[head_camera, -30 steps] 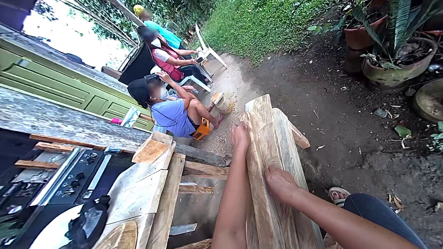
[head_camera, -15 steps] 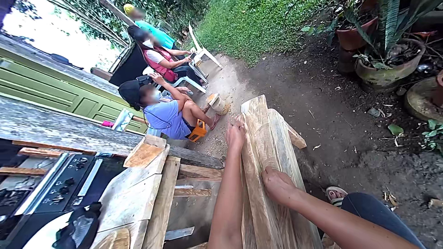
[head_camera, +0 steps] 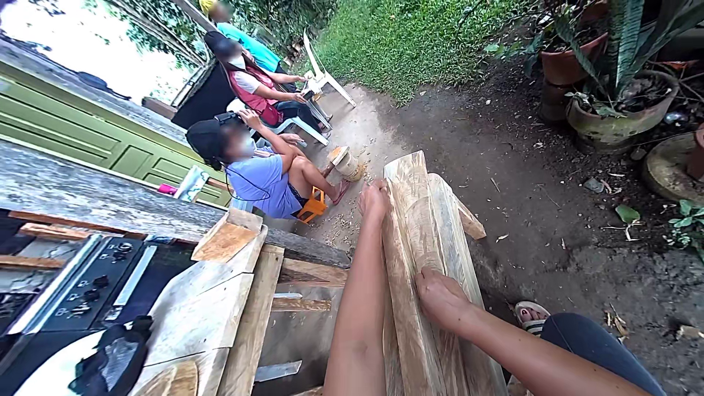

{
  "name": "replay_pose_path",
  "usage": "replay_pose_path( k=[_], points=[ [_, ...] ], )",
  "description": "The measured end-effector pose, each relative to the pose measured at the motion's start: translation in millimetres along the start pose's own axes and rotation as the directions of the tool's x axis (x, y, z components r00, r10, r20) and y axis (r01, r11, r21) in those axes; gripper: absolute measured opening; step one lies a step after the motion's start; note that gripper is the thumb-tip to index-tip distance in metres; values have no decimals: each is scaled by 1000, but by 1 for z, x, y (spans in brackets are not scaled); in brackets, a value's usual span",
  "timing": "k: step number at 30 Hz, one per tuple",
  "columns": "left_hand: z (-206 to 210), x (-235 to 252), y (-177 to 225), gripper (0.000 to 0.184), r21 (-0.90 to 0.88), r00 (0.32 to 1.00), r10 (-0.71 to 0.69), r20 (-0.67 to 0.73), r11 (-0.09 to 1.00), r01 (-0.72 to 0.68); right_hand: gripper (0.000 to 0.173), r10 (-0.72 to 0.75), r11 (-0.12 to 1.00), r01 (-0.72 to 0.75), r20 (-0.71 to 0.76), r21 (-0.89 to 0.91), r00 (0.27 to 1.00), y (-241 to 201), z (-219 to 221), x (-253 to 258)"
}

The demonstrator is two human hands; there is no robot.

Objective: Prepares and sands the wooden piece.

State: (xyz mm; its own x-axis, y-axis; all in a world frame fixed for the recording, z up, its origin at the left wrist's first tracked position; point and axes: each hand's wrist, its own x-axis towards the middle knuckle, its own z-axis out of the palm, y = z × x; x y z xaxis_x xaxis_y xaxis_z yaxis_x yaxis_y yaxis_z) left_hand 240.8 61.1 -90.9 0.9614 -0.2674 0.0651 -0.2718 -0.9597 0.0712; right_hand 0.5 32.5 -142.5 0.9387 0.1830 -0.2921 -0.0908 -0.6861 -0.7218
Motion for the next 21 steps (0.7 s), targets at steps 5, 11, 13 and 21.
replay_pose_path(
  k=[5,11,13,21],
  points=[
    [-13,-18,1,23,104,993,51,102,993,-62,39,-1,1000,1,20,21,1000,0,-1,-1],
    [-5,7,11,23,78,1000,18,1,997,-18,39,10,1000,-10,17,-2,1000,-2,0,-1],
    [-5,12,10,23,76,999,35,15,996,-36,39,-1,1000,1,17,1,1000,0,0,-3],
    [-15,-12,9,25,161,992,46,121,985,-66,40,-25,999,24,41,30,999,1,-2,-3]
  ],
)
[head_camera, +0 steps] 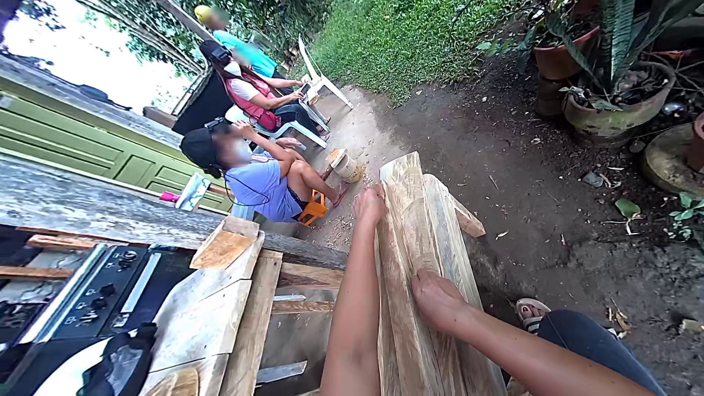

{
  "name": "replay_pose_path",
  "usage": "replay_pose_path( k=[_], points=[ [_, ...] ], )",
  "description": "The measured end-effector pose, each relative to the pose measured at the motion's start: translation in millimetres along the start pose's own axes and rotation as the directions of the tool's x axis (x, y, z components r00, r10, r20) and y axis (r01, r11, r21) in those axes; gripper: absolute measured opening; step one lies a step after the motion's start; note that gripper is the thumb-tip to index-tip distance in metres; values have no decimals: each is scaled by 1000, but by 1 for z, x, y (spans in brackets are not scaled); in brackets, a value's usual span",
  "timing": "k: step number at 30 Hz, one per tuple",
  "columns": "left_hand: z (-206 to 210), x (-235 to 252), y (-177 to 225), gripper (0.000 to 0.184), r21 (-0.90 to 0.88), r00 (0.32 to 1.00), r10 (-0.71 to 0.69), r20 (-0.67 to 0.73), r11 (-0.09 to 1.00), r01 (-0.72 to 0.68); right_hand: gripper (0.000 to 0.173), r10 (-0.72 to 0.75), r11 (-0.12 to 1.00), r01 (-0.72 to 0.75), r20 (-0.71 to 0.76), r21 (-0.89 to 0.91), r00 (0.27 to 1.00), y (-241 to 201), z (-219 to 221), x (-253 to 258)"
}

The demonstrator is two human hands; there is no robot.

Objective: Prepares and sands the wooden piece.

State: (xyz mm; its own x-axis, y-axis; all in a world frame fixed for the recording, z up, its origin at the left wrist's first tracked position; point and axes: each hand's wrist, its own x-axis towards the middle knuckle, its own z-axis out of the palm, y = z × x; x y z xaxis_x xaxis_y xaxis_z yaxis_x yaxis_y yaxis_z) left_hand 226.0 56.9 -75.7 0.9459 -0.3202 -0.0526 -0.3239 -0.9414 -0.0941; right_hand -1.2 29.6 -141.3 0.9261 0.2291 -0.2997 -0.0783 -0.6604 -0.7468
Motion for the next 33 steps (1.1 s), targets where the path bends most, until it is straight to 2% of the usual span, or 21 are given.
replay_pose_path(
  k=[3,8,11,15,20,25,28,33],
  points=[
    [2,5,5,25,0,997,-40,-61,999,40,39,4,1000,-4,-7,-13,1000,-1,1,1],
    [-2,29,7,28,-57,997,-76,-31,996,74,36,7,1000,-8,-31,-14,1000,0,1,0],
    [2,22,2,25,-82,998,-40,-58,996,35,37,7,1000,-7,-27,-14,1000,-1,2,1],
    [-1,0,-3,22,12,999,27,19,1000,-27,39,10,1000,-11,-13,-13,1000,0,1,1],
    [1,-1,6,24,27,998,-21,-65,999,22,38,36,999,-36,-26,-22,999,-4,2,2],
    [-4,26,9,27,-37,998,-48,-35,998,47,38,39,999,-39,-33,-18,999,-3,2,2],
    [4,20,3,26,-81,996,-22,-86,997,15,38,31,999,-31,-27,-17,999,-3,1,2],
    [3,4,3,24,-17,999,-5,-37,1000,4,39,32,999,-32,-5,-8,999,-2,0,2]
  ],
)
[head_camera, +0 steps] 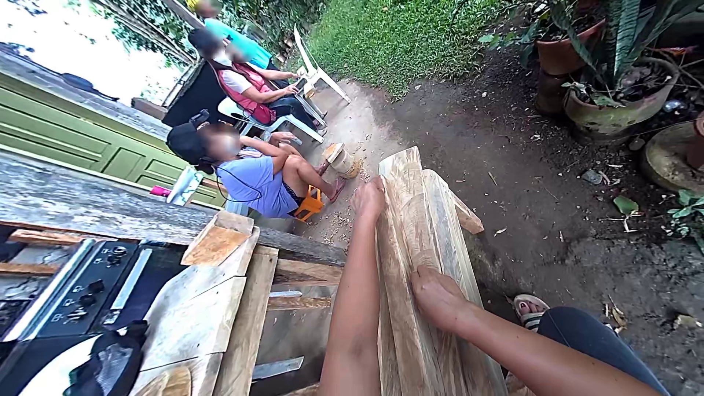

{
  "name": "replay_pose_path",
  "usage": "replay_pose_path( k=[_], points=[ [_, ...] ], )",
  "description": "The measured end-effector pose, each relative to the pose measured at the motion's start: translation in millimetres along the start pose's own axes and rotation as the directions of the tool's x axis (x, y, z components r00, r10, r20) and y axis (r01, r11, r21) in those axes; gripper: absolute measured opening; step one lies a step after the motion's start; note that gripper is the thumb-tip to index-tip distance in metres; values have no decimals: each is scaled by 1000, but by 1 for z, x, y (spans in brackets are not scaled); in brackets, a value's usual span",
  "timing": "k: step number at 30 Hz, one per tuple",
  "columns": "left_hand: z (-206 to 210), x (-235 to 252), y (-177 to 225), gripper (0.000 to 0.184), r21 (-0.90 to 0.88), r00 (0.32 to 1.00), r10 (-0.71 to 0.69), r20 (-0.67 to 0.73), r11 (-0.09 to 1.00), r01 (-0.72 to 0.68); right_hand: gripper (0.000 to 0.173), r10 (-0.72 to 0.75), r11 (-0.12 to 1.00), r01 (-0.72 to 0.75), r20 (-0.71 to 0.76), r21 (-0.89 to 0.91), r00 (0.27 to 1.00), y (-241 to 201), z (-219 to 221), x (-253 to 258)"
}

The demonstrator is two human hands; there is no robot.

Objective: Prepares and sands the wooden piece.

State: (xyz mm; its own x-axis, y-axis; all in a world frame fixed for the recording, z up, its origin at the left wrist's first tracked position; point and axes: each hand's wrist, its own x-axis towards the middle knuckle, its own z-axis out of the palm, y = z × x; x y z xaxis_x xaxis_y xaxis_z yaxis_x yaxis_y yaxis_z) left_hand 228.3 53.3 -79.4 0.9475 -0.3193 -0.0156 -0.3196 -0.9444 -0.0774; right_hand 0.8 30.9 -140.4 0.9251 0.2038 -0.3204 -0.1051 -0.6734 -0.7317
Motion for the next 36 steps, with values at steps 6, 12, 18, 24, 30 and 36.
replay_pose_path(
  k=[6,12,18,24,30,36],
  points=[
    [-3,26,7,26,-33,998,-62,-14,998,61,38,14,1000,-15,-9,-7,1000,-3,1,1],
    [0,25,-1,25,-109,998,-55,-11,993,53,39,-13,1000,13,-19,-15,1000,0,2,0],
    [-1,6,-3,22,-60,1000,-28,-12,998,27,39,1,1000,-1,-13,-5,1000,-1,2,1],
    [2,34,3,28,-126,996,-91,-21,988,87,36,6,1000,-6,-37,0,999,0,1,0],
    [0,20,-5,24,-118,1000,-10,-2,993,9,38,3,1000,-4,-32,-19,999,-2,2,0],
    [-6,10,7,28,-54,997,-73,27,996,74,38,10,1000,-10,-24,-21,1000,-2,1,2]
  ],
)
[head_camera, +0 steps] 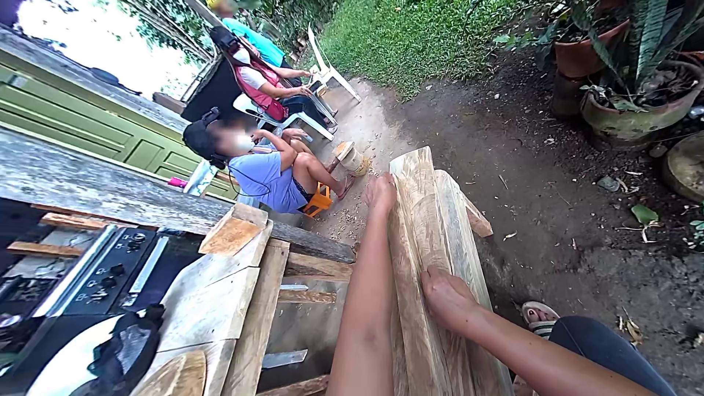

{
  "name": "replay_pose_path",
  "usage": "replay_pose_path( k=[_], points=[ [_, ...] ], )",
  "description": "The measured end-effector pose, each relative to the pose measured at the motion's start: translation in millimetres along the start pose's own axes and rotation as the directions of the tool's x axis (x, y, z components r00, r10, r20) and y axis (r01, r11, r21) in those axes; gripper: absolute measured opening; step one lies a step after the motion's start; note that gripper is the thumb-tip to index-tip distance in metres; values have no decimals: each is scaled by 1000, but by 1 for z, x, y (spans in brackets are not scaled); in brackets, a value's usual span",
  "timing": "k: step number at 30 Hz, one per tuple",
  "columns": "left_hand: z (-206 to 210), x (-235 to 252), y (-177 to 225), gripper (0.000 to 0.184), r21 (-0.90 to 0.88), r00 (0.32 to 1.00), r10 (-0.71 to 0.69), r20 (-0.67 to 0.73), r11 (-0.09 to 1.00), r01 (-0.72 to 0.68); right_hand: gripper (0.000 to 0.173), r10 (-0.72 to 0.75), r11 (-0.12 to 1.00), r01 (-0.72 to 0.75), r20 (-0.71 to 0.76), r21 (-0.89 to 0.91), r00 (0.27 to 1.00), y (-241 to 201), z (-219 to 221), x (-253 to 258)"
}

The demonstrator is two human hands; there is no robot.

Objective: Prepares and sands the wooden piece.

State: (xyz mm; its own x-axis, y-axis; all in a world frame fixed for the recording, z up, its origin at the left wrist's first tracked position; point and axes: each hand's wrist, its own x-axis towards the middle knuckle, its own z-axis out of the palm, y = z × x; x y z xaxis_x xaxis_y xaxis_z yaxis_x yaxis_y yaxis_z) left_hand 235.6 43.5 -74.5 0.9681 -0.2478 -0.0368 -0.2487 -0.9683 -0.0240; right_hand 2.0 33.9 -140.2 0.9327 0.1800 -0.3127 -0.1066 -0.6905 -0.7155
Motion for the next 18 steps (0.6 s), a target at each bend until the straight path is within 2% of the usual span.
replay_pose_path(
  k=[6,9,12,18],
  points=[
    [9,17,8,32,-53,993,-99,-59,994,96,39,0,999,0,-17,-39,1000,1,3,0],
    [14,11,-1,28,-112,997,-48,-59,993,41,40,0,999,0,0,-38,1000,1,1,-2],
    [13,-8,-8,28,-87,999,5,-33,996,-8,40,3,1000,-2,14,-30,1000,0,0,-2],
    [15,-17,-3,30,-24,998,0,-63,1000,-1,40,13,1000,-13,9,-22,1000,0,1,0]
  ],
)
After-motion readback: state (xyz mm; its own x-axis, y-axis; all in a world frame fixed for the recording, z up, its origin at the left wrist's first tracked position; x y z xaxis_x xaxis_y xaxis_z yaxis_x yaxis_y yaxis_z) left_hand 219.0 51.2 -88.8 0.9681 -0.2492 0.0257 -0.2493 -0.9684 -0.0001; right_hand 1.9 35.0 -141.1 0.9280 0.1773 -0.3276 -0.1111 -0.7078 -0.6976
